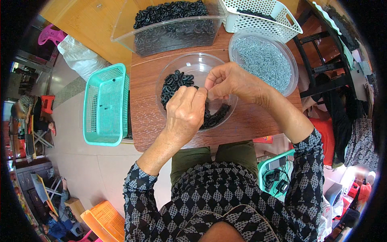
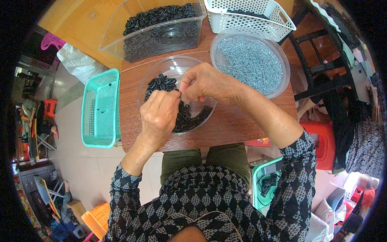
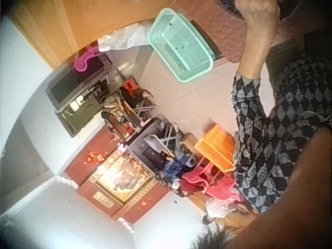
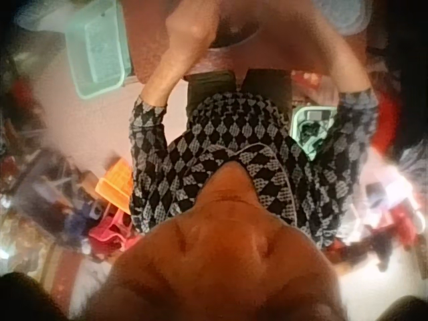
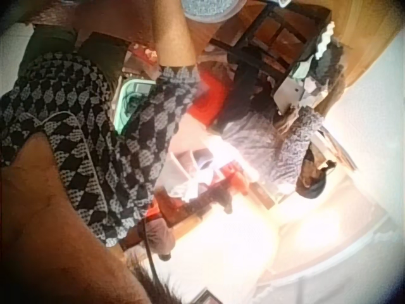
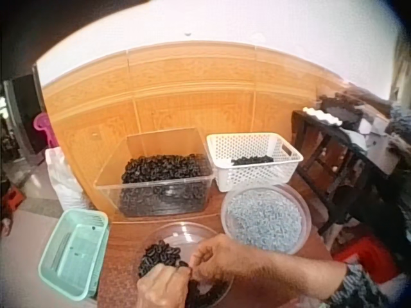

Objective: The person assembles plastic cord locks by taking springs from a dish and inserting them into plastic toggle stoppers by hand.

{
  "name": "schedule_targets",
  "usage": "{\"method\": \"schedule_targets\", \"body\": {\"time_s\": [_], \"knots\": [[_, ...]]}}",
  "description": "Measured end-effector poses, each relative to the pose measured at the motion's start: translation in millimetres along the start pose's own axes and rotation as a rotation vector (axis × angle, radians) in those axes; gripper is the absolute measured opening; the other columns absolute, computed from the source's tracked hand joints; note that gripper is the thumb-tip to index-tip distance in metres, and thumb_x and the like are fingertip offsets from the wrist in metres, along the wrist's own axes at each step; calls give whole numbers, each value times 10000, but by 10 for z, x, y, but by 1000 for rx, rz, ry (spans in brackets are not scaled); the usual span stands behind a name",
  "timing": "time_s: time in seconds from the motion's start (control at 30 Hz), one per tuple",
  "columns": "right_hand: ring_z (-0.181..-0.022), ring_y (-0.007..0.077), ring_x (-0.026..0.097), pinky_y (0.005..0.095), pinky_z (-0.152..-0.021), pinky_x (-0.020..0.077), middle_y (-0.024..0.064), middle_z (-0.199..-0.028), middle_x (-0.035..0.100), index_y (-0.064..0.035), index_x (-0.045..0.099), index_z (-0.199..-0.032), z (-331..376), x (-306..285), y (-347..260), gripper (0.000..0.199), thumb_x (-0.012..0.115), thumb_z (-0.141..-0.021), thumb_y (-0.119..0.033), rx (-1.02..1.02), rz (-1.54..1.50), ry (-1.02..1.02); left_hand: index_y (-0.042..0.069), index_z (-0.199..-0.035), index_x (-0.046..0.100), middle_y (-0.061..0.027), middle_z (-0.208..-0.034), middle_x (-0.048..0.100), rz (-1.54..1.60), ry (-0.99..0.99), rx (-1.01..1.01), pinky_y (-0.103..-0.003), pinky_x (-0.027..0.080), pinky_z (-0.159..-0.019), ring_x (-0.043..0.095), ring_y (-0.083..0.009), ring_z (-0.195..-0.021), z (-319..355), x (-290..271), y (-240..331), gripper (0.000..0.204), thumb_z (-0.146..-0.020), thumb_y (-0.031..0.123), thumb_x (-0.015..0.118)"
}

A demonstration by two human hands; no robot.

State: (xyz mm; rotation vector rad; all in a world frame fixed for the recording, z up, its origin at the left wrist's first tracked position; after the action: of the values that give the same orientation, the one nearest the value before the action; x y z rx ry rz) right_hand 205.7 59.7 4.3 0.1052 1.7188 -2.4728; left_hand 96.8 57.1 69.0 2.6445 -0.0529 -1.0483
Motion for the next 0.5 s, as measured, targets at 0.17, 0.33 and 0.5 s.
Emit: {"method": "schedule_targets", "body": {"time_s": [0.17, 0.33, 0.5], "knots": [[-603, 80, 537, 225, -539, 426, 17, -720, 622, 0, 639, -849, -72, 2, 52, 160, 683, -727, -93, -39, -48, 28, -17, -868, 599, -108, -715, 551, 99, -86, -96, -348, 460, -538, 565, -262, -650, -18, 85, -217, 209, -674, -64, 663], [-624, 94, 557, 233, -543, 437, 37, -752, 634, 16, 625, -920, -129, -42, 110, 222, 674, -724, -74, -45, -90, 30, -9, -863, 609, -113, -722, 591, 149, -165, -142, -350, 473, -566, 598, -270, -670, -46, 137, -258, 184, -694, -57, 663], [-654, 104, 566, 235, -568, 447, 55, -764, 632, 60, 557, -1032, -158, -10, 165, 350, 665, -719, -53, -6, -171, -21, -12, -859, 624, -116, -729, 598, 133, -219, -119, -353, 480, -582, 608, -287, -681, -17, 237, -313, 161, -706, -25, 670]]}}
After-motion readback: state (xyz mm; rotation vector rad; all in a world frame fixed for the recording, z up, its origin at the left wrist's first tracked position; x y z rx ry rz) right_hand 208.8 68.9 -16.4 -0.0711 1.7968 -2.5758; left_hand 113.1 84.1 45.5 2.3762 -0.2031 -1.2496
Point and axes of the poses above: each hand's wrist, its own z-axis away from the middle knuckle, its own x-axis out of the palm, y = z × x, the point moved 10 cm from there along -z, towards the middle knuckle
